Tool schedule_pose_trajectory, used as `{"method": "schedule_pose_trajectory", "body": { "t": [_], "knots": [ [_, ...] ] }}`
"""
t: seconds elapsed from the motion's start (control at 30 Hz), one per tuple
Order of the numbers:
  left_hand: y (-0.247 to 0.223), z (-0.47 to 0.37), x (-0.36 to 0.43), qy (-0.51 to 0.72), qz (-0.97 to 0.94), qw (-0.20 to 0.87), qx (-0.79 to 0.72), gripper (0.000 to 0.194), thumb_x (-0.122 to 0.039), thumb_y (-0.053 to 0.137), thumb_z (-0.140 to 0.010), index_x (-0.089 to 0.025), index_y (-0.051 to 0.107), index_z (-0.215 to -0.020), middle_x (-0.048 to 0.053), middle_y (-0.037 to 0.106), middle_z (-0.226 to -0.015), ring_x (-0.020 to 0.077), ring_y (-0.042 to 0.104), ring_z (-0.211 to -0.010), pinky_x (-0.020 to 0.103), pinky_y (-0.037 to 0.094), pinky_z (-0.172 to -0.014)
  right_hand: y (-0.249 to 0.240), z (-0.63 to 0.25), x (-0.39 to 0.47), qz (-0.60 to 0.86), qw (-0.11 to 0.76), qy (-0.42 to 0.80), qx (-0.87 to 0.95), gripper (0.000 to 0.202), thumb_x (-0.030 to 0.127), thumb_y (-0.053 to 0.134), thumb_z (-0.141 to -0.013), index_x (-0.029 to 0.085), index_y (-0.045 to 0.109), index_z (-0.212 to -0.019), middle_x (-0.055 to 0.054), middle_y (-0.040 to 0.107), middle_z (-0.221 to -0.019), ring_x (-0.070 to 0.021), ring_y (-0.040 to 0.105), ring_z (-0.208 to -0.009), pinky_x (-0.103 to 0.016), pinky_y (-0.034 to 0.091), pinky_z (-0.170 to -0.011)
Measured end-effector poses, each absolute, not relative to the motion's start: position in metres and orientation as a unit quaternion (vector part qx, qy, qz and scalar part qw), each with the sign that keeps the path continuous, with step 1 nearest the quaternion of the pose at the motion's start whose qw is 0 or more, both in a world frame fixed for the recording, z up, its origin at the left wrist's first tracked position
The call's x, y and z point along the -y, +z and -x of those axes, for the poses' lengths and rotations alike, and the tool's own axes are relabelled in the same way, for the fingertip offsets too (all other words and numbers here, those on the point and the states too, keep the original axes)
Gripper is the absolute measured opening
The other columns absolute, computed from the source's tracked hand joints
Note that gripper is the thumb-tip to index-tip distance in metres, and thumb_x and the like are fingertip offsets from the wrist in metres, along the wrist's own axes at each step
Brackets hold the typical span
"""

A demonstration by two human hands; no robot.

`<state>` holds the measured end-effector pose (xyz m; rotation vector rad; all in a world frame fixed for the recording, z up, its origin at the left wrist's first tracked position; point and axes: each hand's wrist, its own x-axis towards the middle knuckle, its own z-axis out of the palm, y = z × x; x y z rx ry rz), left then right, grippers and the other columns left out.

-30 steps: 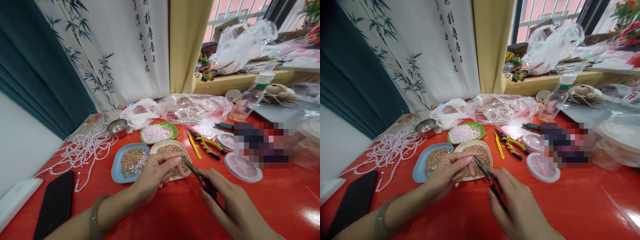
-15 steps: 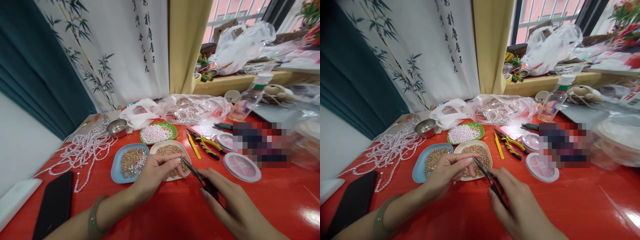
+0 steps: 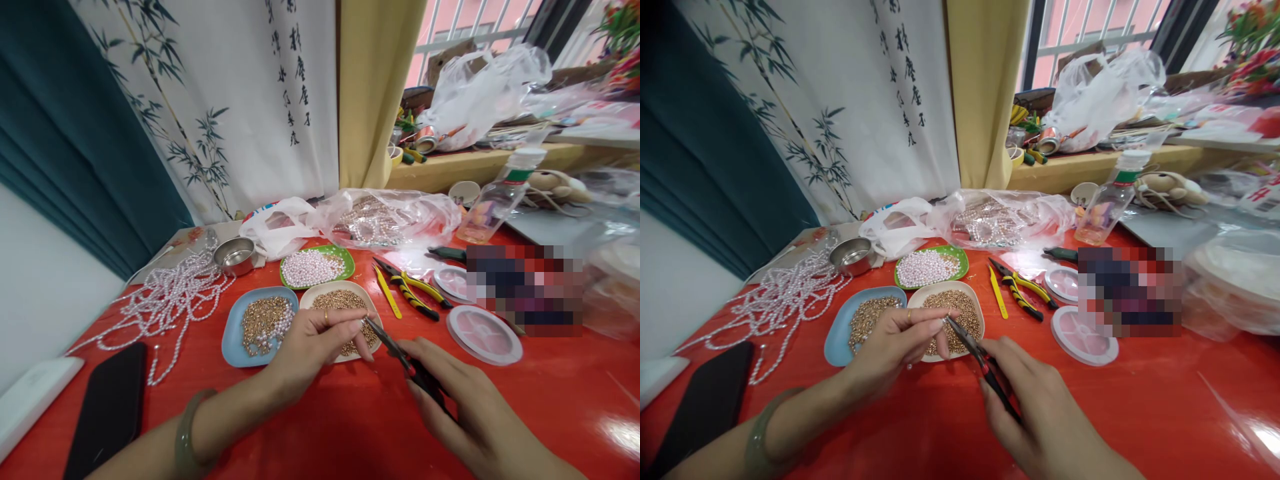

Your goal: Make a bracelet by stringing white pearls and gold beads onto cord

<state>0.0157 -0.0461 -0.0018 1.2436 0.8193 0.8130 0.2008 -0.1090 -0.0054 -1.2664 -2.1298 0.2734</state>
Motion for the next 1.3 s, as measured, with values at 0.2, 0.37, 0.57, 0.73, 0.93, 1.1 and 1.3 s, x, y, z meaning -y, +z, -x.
{"method": "schedule_pose_trajectory", "body": {
  "t": [0.2, 0.37, 0.57, 0.73, 0.93, 1.1, 1.3],
  "knots": [
    [-0.002, -0.015, 0.046, 0.357, -0.563, 0.650, -0.365, 0.027, -0.033, 0.055, -0.078, -0.018, 0.068, -0.097, 0.002, 0.063, -0.059, 0.0039, 0.023, -0.037, 0.022, 0.016, -0.039, -0.011, -0.202, 0.105, 0.469, 0.319, 0.083, 0.819, 0.027, 0.013, 0.037, -0.082, 0.020, 0.051, -0.104, -0.006, 0.066, -0.082, -0.0163, 0.063, -0.067, -0.023, 0.050, -0.053],
    [-0.001, -0.016, 0.046, 0.353, -0.571, 0.643, -0.369, 0.026, -0.032, 0.055, -0.078, -0.018, 0.068, -0.095, 0.002, 0.063, -0.061, 0.0039, 0.024, -0.039, 0.022, 0.018, -0.040, -0.011, -0.202, 0.102, 0.473, 0.326, 0.091, 0.814, 0.020, 0.016, 0.037, -0.084, 0.019, 0.051, -0.097, -0.006, 0.064, -0.078, -0.0159, 0.061, -0.063, -0.024, 0.048, -0.052],
    [0.000, -0.017, 0.042, 0.363, -0.500, 0.700, -0.359, 0.027, -0.028, 0.055, -0.077, -0.019, 0.065, -0.101, 0.002, 0.063, -0.073, 0.0030, 0.027, -0.040, 0.020, 0.019, -0.037, -0.011, -0.219, 0.100, 0.532, 0.284, 0.113, 0.790, 0.020, 0.030, 0.042, -0.085, 0.019, 0.050, -0.100, -0.007, 0.064, -0.087, -0.0198, 0.062, -0.076, -0.029, 0.050, -0.060],
    [0.002, -0.017, 0.039, 0.390, -0.430, 0.746, -0.326, 0.028, -0.017, 0.054, -0.076, -0.013, 0.064, -0.101, 0.006, 0.065, -0.076, 0.0039, 0.042, -0.047, 0.018, 0.031, -0.044, -0.041, -0.249, 0.084, 0.620, 0.196, -0.001, 0.760, 0.030, 0.037, 0.041, -0.084, 0.015, 0.055, -0.099, -0.013, 0.061, -0.099, -0.0264, 0.058, -0.087, -0.040, 0.048, -0.073],
    [0.001, -0.015, 0.036, 0.392, -0.383, 0.777, -0.309, 0.036, -0.016, 0.055, -0.077, -0.009, 0.055, -0.112, 0.010, 0.067, -0.082, 0.0082, 0.054, -0.060, 0.021, 0.042, -0.058, -0.064, -0.255, 0.078, 0.596, 0.123, -0.119, 0.785, 0.031, 0.031, 0.044, -0.082, 0.009, 0.060, -0.098, -0.015, 0.059, -0.090, -0.0286, 0.055, -0.082, -0.044, 0.046, -0.073],
    [0.000, -0.014, 0.037, 0.398, -0.399, 0.766, -0.309, 0.056, -0.014, 0.060, -0.074, -0.015, 0.041, -0.126, 0.008, 0.067, -0.085, 0.0106, 0.058, -0.066, 0.024, 0.044, -0.066, -0.067, -0.248, 0.077, 0.568, 0.135, -0.108, 0.805, 0.028, 0.030, 0.046, -0.083, 0.011, 0.059, -0.099, -0.014, 0.058, -0.092, -0.0260, 0.055, -0.082, -0.042, 0.046, -0.073],
    [-0.002, -0.015, 0.037, 0.383, -0.453, 0.744, -0.308, 0.037, -0.016, 0.062, -0.072, -0.020, 0.057, -0.108, 0.002, 0.064, -0.082, 0.0088, 0.059, -0.064, 0.024, 0.045, -0.064, -0.059, -0.237, 0.076, 0.557, 0.195, -0.054, 0.805, 0.034, 0.035, 0.048, -0.083, 0.011, 0.058, -0.104, -0.016, 0.059, -0.103, -0.0297, 0.053, -0.093, -0.048, 0.043, -0.081]
  ]
}}
